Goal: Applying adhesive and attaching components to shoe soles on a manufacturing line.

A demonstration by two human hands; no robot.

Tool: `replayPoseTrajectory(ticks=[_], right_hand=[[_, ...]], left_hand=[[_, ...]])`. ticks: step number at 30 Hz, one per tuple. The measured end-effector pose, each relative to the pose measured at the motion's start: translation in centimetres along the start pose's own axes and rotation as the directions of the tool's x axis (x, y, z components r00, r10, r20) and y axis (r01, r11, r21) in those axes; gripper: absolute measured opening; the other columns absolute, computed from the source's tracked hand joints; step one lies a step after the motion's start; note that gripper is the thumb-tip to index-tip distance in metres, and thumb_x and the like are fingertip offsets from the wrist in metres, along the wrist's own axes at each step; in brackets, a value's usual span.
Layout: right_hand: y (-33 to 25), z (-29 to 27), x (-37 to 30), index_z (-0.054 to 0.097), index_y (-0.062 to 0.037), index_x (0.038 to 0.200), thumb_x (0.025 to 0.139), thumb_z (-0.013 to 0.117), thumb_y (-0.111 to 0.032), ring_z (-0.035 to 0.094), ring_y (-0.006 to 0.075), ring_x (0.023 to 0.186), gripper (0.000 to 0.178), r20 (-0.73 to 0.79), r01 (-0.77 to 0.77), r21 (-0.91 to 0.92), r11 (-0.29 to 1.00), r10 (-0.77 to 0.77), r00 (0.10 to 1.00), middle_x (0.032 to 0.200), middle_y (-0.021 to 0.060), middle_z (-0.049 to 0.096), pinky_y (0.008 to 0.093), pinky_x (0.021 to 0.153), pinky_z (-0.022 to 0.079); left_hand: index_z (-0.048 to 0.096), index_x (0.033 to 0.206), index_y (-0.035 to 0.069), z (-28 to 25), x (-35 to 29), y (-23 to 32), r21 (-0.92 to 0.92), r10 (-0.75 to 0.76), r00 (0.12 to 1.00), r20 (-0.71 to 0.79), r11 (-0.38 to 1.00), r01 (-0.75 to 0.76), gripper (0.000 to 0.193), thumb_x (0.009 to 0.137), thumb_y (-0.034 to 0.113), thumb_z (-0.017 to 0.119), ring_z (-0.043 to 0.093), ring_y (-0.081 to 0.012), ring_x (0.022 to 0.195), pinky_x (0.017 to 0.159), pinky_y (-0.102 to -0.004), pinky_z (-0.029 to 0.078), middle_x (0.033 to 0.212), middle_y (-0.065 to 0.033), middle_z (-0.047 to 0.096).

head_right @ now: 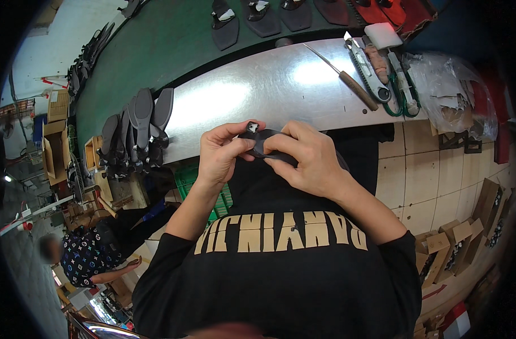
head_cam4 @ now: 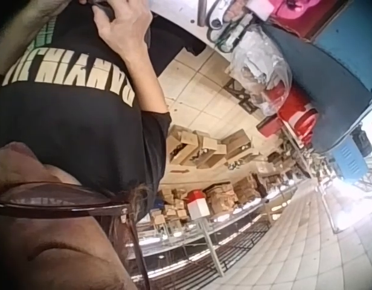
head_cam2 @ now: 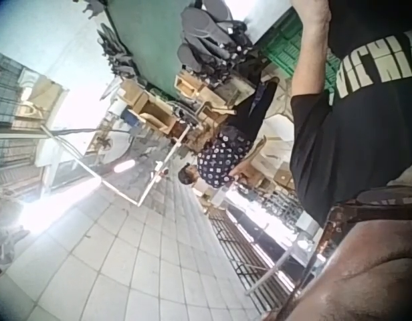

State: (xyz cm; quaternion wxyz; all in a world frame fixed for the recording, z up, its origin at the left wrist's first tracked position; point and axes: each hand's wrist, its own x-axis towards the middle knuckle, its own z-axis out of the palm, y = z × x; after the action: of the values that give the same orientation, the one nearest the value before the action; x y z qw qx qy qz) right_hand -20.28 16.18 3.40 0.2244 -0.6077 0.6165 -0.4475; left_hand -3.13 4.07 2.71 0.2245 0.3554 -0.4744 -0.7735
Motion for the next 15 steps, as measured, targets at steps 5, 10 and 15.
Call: replayPoseTrajectory(ticks=[5, 10, 15], right_hand=[[0.8, 0.6, -0.5, 0.068, -0.0119, 0.092, 0.069, 0.079, -0.012, 0.057, 0.0241, 0.067, 0.026, -0.105, 0.125, -0.05, 0.991, -0.13, 0.986, 0.077, 0.0074, 0.054, 0.0323, 0.057, 0.045], [0.0, 0.1, 0.1, 0.067, -0.0085, 0.102, 0.073, 0.078, -0.01, 0.061, 0.0253, 0.068, 0.032, -0.136, 0.17, -0.014, 0.985, -0.171, 0.976, 0.082, 0.0094, 0.061, 0.033, 0.059, 0.048], [0.0, 0.5, -0.4, 0.064, -0.0027, 0.098, 0.078, 0.074, -0.004, 0.063, 0.0261, 0.063, 0.023, -0.201, 0.056, -0.04, 0.998, -0.063, 0.978, 0.078, 0.011, 0.066, 0.0335, 0.058, 0.049]], left_hand=[[0.064, 0.118, -0.001, -0.6, 0.2, 0.5, -0.136, -0.205, 0.977, 0.06, 0.968, 0.211, 0.029, 0.09, 0.006, 0.06, 0.072, -0.0191, 0.08, 0.054, -0.0207, 0.059, 0.115, -0.0192, 0.067], [0.061, 0.126, 0.002, 0.4, -0.2, 1.2, -0.108, -0.093, 0.995, 0.03, 0.99, 0.096, 0.033, 0.098, 0.019, 0.055, 0.069, -0.0107, 0.082, 0.053, -0.0197, 0.056, 0.124, -0.0133, 0.065], [0.059, 0.126, -0.001, -0.5, 0.0, 1.1, 0.063, -0.175, 0.975, 0.14, 0.984, 0.167, 0.033, 0.098, 0.014, 0.05, 0.067, -0.01, 0.084, 0.058, -0.0209, 0.057, 0.111, -0.0108, 0.067]])
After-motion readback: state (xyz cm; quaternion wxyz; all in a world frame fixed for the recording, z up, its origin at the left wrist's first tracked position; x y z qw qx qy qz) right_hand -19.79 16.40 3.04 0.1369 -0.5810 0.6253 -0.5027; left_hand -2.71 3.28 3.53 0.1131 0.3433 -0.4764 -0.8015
